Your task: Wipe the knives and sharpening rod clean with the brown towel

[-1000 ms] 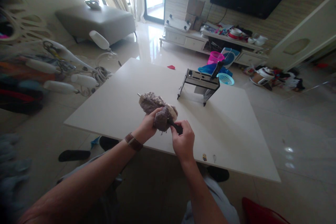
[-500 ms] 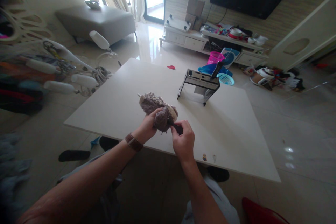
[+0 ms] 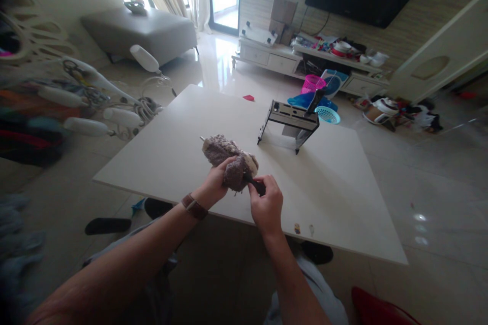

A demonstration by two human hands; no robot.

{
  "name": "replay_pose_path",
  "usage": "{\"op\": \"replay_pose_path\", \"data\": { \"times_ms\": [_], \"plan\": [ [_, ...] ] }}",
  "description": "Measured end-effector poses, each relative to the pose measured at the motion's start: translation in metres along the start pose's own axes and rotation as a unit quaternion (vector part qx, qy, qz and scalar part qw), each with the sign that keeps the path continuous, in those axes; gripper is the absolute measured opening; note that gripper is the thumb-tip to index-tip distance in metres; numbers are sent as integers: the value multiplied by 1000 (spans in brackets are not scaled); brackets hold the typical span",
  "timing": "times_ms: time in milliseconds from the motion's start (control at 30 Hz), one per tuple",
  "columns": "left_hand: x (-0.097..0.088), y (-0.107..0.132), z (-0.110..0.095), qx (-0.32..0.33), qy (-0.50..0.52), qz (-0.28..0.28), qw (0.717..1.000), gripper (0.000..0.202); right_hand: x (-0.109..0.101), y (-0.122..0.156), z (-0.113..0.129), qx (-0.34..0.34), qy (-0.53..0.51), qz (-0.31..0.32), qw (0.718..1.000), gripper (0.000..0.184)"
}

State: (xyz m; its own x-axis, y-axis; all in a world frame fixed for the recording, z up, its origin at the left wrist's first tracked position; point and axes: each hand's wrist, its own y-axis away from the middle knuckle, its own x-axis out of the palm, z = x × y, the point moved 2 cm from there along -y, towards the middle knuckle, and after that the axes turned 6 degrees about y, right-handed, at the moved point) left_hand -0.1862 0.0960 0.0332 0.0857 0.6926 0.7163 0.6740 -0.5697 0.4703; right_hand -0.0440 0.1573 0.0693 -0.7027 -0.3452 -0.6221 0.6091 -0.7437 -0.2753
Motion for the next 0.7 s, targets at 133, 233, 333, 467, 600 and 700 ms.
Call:
{"op": "replay_pose_path", "data": {
  "times_ms": [133,233,333,467,600,700],
  "plan": [
    [0,0,0,1,3,-10,1000,36,0,0,0,1,0,-1,1000,6],
    [1,1,0,-1,4,-17,1000,35,-1,1,0,0,-3,0,1000,6],
    [2,3,-1,-5,2,-22,1000,35,-1,0,1,-1,-4,-1,1000,6],
    [2,4,-1,-4,0,-18,1000,35,-1,0,1,0,-5,1,1000,6],
    [1,2,0,-4,-7,-17,1000,35,-1,0,0,2,-1,1,1000,6],
    [0,2,0,-2,-10,-17,1000,34,-1,0,0,1,-1,0,1000,6]
  ]
}}
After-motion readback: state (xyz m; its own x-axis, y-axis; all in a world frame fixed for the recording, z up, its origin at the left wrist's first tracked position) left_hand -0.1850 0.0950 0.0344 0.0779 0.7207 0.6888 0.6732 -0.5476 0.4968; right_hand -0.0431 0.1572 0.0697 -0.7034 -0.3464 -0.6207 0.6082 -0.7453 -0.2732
